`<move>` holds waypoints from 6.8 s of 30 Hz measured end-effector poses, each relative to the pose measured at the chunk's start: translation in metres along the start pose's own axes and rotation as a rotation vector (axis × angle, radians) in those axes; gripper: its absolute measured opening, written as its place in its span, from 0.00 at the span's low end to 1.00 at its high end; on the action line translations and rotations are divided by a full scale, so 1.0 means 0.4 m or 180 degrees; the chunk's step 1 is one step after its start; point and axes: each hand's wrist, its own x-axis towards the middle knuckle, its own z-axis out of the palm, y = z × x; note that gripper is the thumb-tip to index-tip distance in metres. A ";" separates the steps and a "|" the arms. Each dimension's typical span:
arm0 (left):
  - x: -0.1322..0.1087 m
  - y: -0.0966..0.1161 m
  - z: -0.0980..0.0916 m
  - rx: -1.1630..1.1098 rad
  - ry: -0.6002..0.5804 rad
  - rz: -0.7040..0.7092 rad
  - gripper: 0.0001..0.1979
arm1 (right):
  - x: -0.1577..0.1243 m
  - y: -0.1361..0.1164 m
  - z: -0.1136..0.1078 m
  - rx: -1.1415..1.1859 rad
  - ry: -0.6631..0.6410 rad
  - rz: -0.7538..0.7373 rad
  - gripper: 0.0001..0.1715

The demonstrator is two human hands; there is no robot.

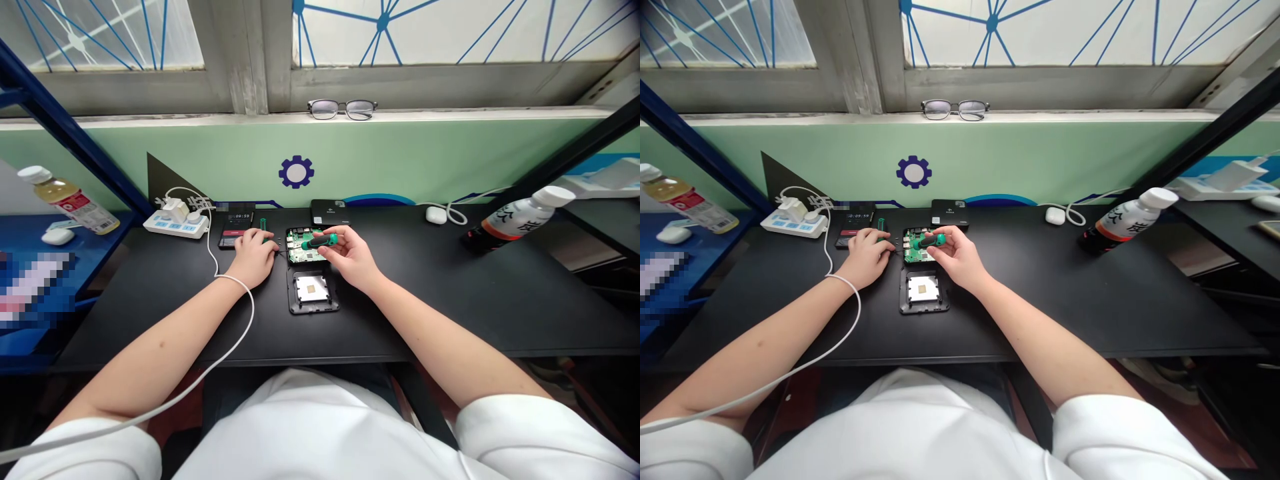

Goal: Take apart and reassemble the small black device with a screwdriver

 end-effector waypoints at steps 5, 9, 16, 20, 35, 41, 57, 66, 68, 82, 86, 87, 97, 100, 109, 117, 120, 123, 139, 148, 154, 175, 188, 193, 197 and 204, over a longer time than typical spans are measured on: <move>0.001 0.001 0.000 -0.0030 -0.0001 0.0003 0.13 | -0.003 -0.006 0.004 -0.0024 0.0067 -0.0043 0.30; 0.001 0.005 -0.006 -0.0071 -0.0006 -0.0025 0.12 | -0.001 -0.012 -0.002 0.0087 0.0203 -0.0122 0.30; 0.001 0.019 -0.021 -0.0248 0.0058 -0.0023 0.09 | 0.002 -0.012 -0.022 0.0312 0.0404 -0.0277 0.27; 0.002 0.019 -0.021 -0.0265 0.0128 0.0060 0.06 | 0.001 -0.011 -0.022 0.0388 0.0451 -0.0298 0.26; 0.001 0.017 -0.022 -0.0331 0.0257 0.0276 0.06 | 0.000 -0.017 -0.024 0.0528 0.0514 -0.0338 0.25; 0.000 0.020 -0.022 -0.0311 0.0196 0.0278 0.07 | -0.002 -0.020 -0.026 0.0449 0.0479 -0.0352 0.25; -0.026 0.068 -0.025 -0.0823 -0.0278 0.0522 0.04 | -0.023 -0.058 -0.027 -0.0099 -0.0262 -0.1219 0.32; -0.023 0.079 -0.039 -0.1609 -0.0858 0.0679 0.05 | 0.027 -0.132 0.020 -0.0540 -0.0984 -0.1568 0.25; -0.023 0.082 -0.042 -0.1680 -0.0943 0.0617 0.05 | 0.037 -0.137 0.024 -0.0670 -0.1015 -0.1611 0.26; -0.028 0.086 -0.036 -0.1678 -0.1019 0.0631 0.08 | 0.020 -0.064 0.081 -0.1271 0.0076 -0.2222 0.27; -0.026 0.091 -0.041 -0.1624 -0.0990 0.0642 0.08 | 0.014 -0.061 0.088 -0.1266 0.0330 -0.2490 0.27; -0.026 0.092 -0.042 -0.1606 -0.0973 0.0636 0.08 | 0.013 -0.065 0.086 -0.1247 0.0253 -0.2567 0.27; -0.029 0.080 -0.038 -0.1480 -0.0556 0.0655 0.11 | -0.017 -0.065 0.107 -0.0073 0.0241 -0.1739 0.17; -0.021 0.064 -0.043 -0.1270 -0.0183 0.0474 0.11 | -0.023 -0.059 0.114 0.0089 0.0506 -0.1426 0.21; 0.009 -0.022 -0.026 -0.0301 0.0242 0.0132 0.14 | -0.015 -0.071 0.082 -0.0723 0.0404 -0.2003 0.18; 0.006 -0.034 -0.011 -0.0066 0.0094 0.0267 0.16 | -0.007 -0.069 0.077 -0.0992 0.0667 -0.2173 0.16; 0.003 -0.030 -0.011 -0.0011 0.0021 0.0264 0.18 | -0.006 -0.067 0.074 -0.0795 0.0592 -0.2023 0.15; 0.000 -0.022 -0.008 0.0025 -0.0010 0.0265 0.16 | -0.007 -0.071 0.072 -0.0693 0.0454 -0.1866 0.18; -0.001 0.012 -0.014 0.0177 -0.0200 0.0157 0.13 | 0.009 -0.042 0.083 -0.0306 0.0794 -0.1993 0.30; -0.003 0.019 -0.021 0.0176 -0.0287 0.0095 0.10 | 0.010 -0.043 0.096 -0.0471 0.0576 -0.2110 0.20; -0.002 0.022 -0.022 0.0142 -0.0312 0.0079 0.11 | -0.004 -0.047 0.110 -0.0116 0.0417 -0.1951 0.20; -0.006 0.028 -0.017 0.0106 -0.0328 0.0132 0.11 | -0.003 -0.046 0.101 -0.0416 0.0350 -0.2181 0.18; -0.006 0.035 -0.024 0.0037 -0.0407 0.0100 0.12 | -0.005 -0.057 0.100 -0.0027 0.0013 -0.1644 0.16; -0.005 0.039 -0.029 0.0021 -0.0453 0.0031 0.13 | -0.001 -0.056 0.102 -0.0360 0.0500 -0.1918 0.17; -0.005 0.041 -0.031 0.0009 -0.0483 0.0015 0.12 | -0.004 -0.061 0.099 -0.0168 0.0310 -0.1803 0.15; -0.004 0.041 -0.032 0.0023 -0.0522 -0.0012 0.13 | 0.000 -0.051 0.108 0.0038 0.0313 -0.1657 0.17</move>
